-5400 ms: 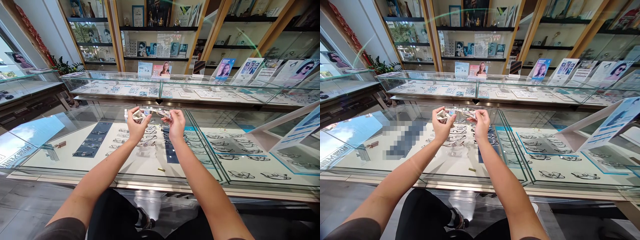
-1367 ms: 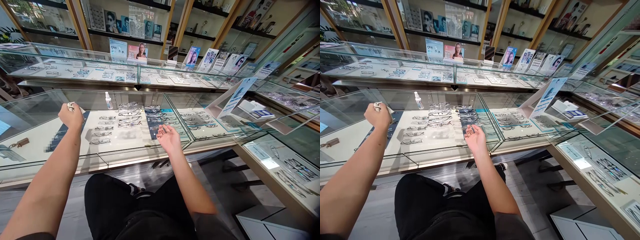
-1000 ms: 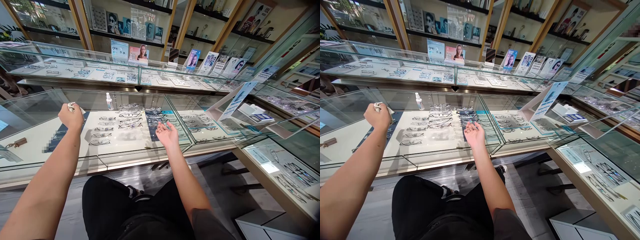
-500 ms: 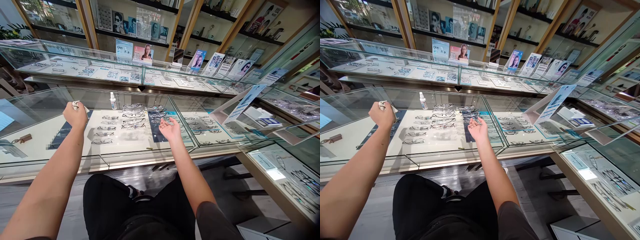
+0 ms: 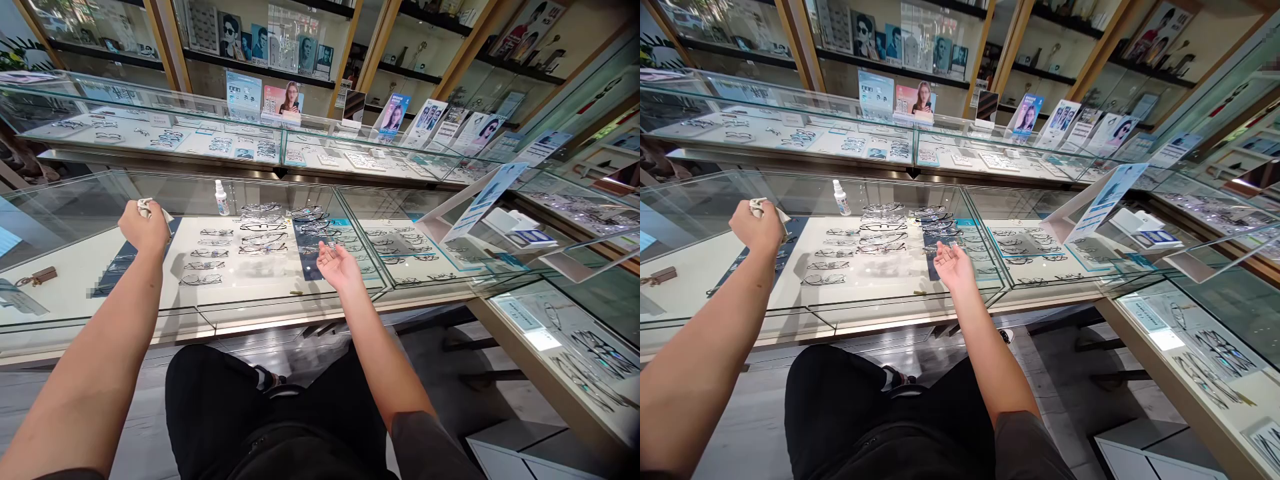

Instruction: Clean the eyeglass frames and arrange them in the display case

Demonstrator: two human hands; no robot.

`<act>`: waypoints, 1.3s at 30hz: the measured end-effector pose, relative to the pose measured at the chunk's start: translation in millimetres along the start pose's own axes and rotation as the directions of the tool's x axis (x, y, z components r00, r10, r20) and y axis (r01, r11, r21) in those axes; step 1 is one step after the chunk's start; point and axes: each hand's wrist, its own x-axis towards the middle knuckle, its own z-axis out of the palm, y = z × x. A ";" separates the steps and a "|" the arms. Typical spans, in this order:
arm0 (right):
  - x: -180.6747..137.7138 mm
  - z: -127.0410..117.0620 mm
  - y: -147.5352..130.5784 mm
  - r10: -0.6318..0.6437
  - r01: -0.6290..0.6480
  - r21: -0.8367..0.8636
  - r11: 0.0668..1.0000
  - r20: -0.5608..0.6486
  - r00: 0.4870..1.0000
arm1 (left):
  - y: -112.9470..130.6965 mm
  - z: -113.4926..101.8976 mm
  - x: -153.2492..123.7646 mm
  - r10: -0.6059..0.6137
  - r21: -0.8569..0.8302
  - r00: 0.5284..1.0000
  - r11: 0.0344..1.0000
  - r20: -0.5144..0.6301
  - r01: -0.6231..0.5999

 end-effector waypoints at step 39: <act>-21.6 -2.7 -27.0 -0.127 0.286 -0.890 0.355 0.257 0.958 | 6.1 -4.0 -2.3 -0.021 -0.015 0.999 1.000 0.043 0.021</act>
